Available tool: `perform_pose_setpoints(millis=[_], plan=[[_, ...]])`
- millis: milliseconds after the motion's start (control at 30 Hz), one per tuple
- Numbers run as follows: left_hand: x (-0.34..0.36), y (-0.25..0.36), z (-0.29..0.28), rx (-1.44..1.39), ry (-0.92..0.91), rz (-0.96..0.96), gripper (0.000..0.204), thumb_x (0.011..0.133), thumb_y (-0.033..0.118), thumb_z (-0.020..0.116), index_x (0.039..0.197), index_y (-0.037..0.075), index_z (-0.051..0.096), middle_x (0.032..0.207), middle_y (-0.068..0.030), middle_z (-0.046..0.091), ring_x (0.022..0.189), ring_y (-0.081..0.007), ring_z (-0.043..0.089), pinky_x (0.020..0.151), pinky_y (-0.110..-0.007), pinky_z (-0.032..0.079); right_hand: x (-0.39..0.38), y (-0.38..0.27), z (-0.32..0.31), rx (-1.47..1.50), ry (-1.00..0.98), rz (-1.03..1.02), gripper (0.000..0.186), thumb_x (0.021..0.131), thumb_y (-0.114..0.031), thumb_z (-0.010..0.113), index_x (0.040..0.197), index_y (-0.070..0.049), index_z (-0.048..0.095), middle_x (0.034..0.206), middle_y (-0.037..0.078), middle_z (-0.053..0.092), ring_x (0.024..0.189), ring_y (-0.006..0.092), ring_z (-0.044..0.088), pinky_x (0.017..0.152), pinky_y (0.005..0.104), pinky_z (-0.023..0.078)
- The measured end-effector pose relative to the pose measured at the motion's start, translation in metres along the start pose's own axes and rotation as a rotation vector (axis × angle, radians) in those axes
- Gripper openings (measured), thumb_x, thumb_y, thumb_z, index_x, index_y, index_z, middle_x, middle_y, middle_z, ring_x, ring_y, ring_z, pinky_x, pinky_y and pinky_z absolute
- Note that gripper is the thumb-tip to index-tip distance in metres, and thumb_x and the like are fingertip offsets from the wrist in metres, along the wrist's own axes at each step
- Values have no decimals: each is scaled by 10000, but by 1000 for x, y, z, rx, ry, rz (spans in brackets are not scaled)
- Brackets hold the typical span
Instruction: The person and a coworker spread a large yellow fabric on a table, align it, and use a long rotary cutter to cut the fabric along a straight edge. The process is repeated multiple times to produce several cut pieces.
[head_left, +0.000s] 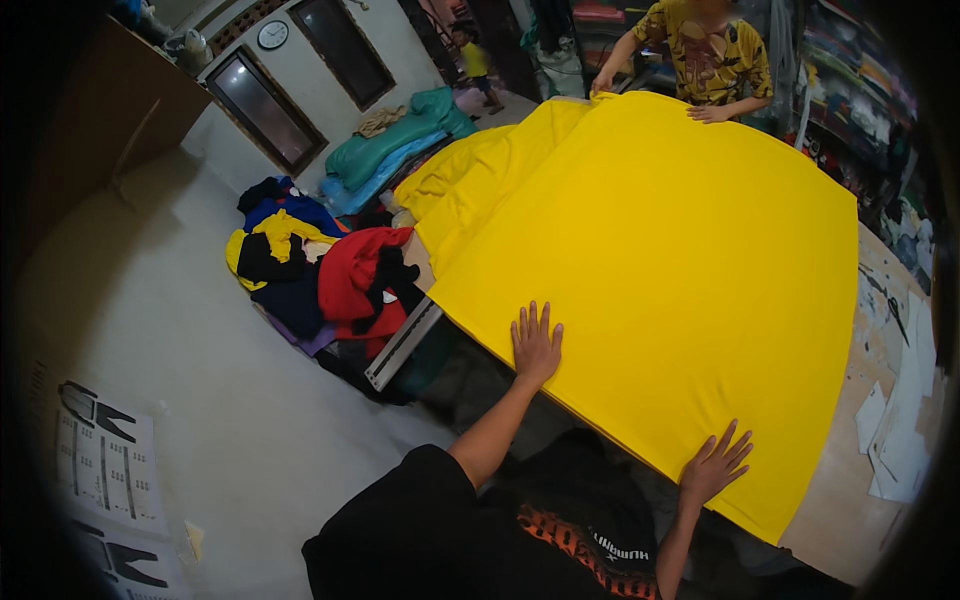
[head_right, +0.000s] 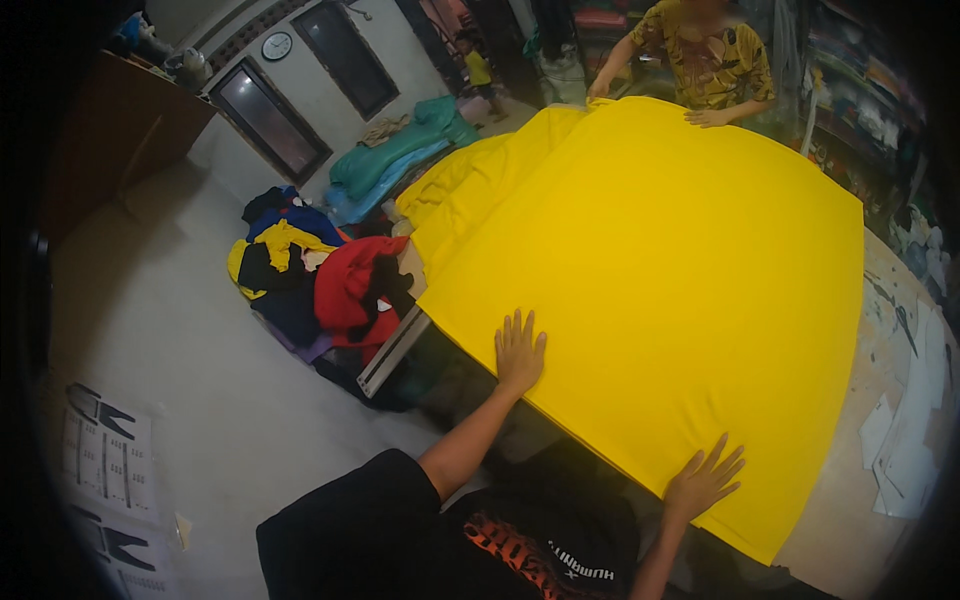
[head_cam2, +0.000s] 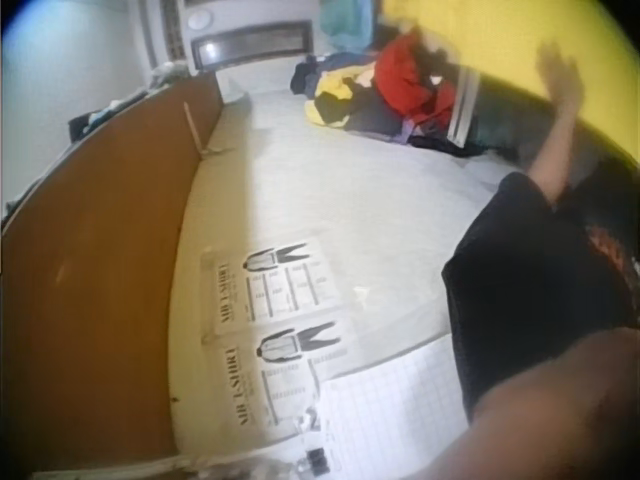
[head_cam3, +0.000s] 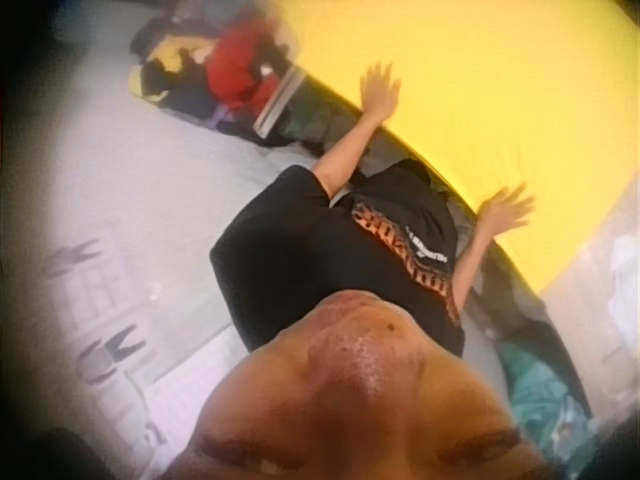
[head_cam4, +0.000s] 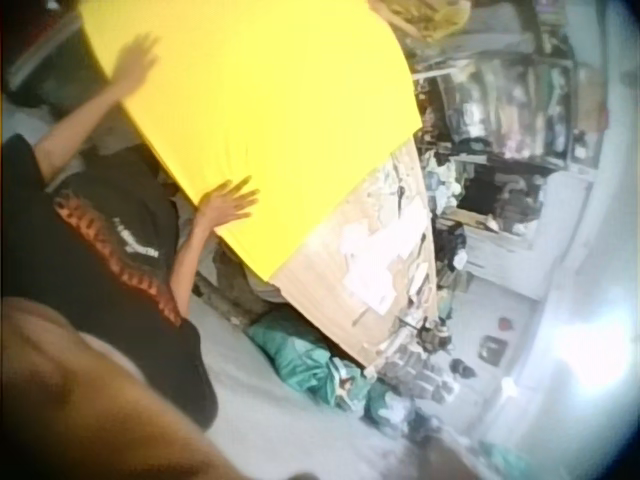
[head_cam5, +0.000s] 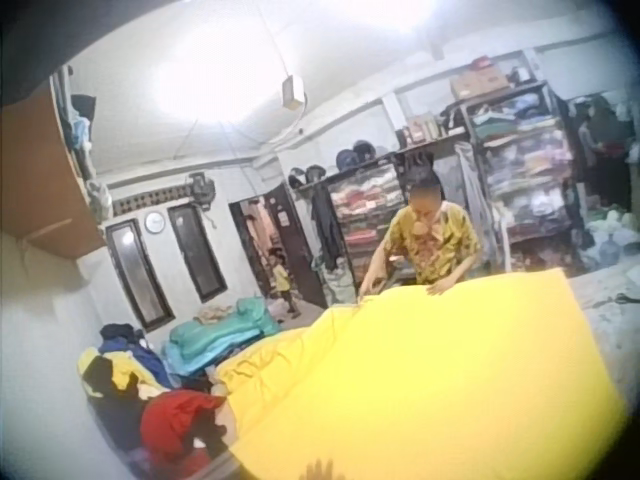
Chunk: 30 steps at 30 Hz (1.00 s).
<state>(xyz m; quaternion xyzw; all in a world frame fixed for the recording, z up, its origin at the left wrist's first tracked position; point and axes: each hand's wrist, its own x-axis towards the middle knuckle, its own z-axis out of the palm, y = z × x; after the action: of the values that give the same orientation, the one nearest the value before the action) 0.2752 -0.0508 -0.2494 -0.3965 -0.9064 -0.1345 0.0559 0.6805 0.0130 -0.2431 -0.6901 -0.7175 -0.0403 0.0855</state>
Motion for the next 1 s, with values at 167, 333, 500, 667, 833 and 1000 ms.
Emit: perform_pose_setpoints(millis=[167, 333, 500, 667, 833, 1000], plan=[[2, 0, -4, 6, -86, -18, 641, 1075, 487, 291, 1598, 119, 248, 1666, -164, 174, 1548, -351, 96, 1236, -534, 46, -1, -3, -2, -6, -34, 29, 528, 1076, -323, 360, 1593, -239, 292, 1682, 123, 151, 1546, 346, 153, 1213, 600, 134], [0, -4, -5, -10, -35, 34, 641, 1073, 480, 309, 1595, 113, 256, 1662, -171, 187, 1545, -358, 111, 1234, -537, 55, 0, -10, -9, 43, -74, 96, 518, 1074, -277, 369, 1586, -225, 310, 1675, 140, 157, 1539, 380, 148, 1205, 618, 138], [-4, -14, -5, -33, -33, 85, 648, 1066, 482, 329, 1592, 108, 265, 1659, -180, 190, 1541, -368, 124, 1230, -545, 70, 3, -20, -14, 53, -118, 160, 511, 1052, -183, 411, 1560, -186, 358, 1657, 186, 179, 1534, 397, 146, 1212, 600, 135], [-12, -21, -19, -72, -14, 190, 652, 1040, 469, 415, 1570, 103, 316, 1628, -187, 257, 1515, -378, 198, 1213, -553, 137, -1, -22, 5, 263, 68, 164, 482, 1051, -153, 424, 1529, -103, 394, 1634, 225, 222, 1519, 418, 179, 1225, 563, 134], [35, -77, -33, -359, -22, 260, 563, 972, 404, 581, 1417, 69, 502, 1438, -188, 488, 1339, -393, 429, 1107, -539, 322, -5, -28, 40, 131, 55, 325, 503, 1079, -297, 396, 1556, -143, 352, 1611, 257, 262, 1487, 454, 241, 1195, 586, 203], [176, -208, -23, -59, 90, -69, 592, 1004, 457, 513, 1411, 28, 501, 1404, -247, 525, 1296, -413, 478, 1085, -535, 361, 4, -25, 53, 99, 19, 518, 570, 1075, -465, 347, 1584, -213, 296, 1620, 259, 240, 1469, 481, 264, 1127, 663, 263]])
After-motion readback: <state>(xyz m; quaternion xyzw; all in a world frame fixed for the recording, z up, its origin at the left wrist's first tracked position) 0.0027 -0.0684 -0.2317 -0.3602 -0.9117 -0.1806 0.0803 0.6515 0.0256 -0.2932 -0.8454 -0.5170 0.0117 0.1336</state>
